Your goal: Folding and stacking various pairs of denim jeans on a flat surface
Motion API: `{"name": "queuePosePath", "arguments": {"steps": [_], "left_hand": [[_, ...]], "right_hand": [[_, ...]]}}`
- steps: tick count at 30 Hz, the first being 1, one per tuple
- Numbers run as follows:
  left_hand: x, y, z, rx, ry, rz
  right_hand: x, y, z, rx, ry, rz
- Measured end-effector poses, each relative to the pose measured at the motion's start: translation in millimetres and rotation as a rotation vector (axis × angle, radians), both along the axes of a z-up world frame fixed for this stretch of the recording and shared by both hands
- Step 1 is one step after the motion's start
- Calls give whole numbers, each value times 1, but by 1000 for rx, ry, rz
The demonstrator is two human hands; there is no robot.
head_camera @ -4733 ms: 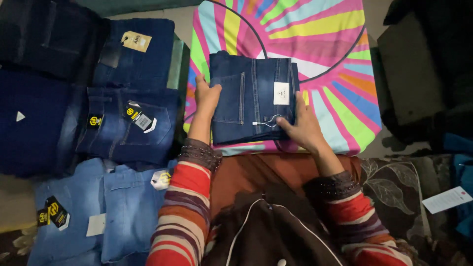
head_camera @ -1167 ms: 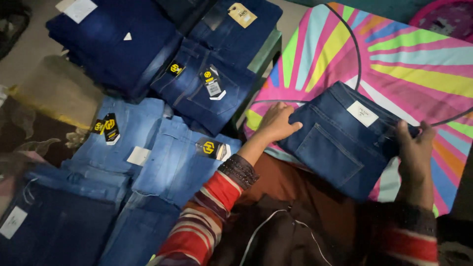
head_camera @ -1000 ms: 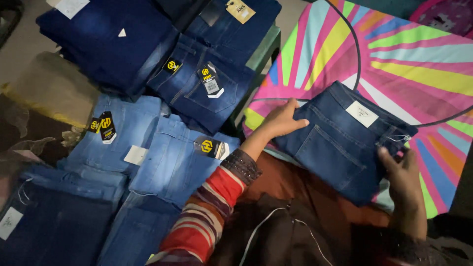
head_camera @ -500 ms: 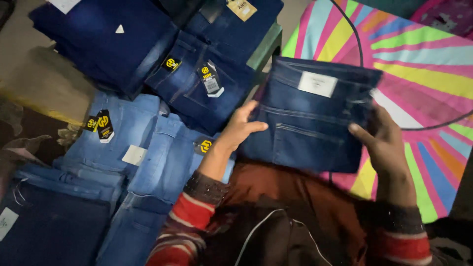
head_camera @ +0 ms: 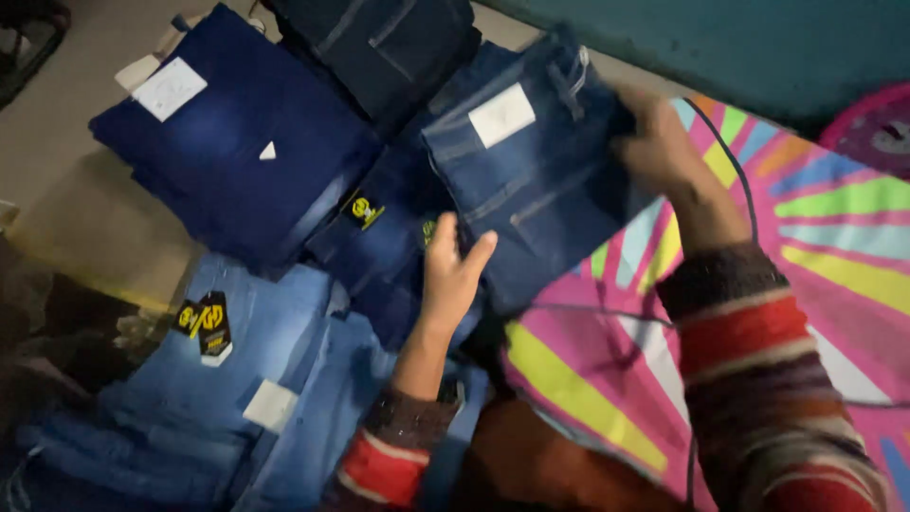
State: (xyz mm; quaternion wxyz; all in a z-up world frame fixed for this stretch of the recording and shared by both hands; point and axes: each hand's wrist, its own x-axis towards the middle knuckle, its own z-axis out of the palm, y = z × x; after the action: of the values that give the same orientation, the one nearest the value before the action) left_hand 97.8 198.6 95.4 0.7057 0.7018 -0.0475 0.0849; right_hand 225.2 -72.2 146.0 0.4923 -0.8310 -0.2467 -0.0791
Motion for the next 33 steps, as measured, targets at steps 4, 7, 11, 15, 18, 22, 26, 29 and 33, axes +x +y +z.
{"name": "queuePosePath", "arguments": {"steps": [4, 7, 11, 15, 18, 22, 26, 29, 33], "left_hand": [[89, -1, -45, 187, -21, 147], [139, 10, -114, 382, 33, 292], [133, 7, -110, 482, 105, 326], [136, 3, -128, 652, -41, 402], [140, 1, -145, 547, -30, 428], [129, -7, -165, 342, 42, 403], [39, -13, -152, 521, 21, 87], [-80, -2, -147, 574, 159, -140], [-209, 70, -153, 695, 289, -161]], "right_hand": [[121, 27, -27, 24, -51, -15], [196, 53, -107, -481, -160, -296], [159, 101, -164, -637, -211, -286], [88, 131, -156, -586, -69, -233], [62, 132, -185, -530, -95, -134], [9, 118, -164, -554, 51, -10], [-58, 86, -152, -554, 198, 99], [-158, 109, -142, -490, 123, 146], [-301, 170, -70, -190, 505, 422]]}}
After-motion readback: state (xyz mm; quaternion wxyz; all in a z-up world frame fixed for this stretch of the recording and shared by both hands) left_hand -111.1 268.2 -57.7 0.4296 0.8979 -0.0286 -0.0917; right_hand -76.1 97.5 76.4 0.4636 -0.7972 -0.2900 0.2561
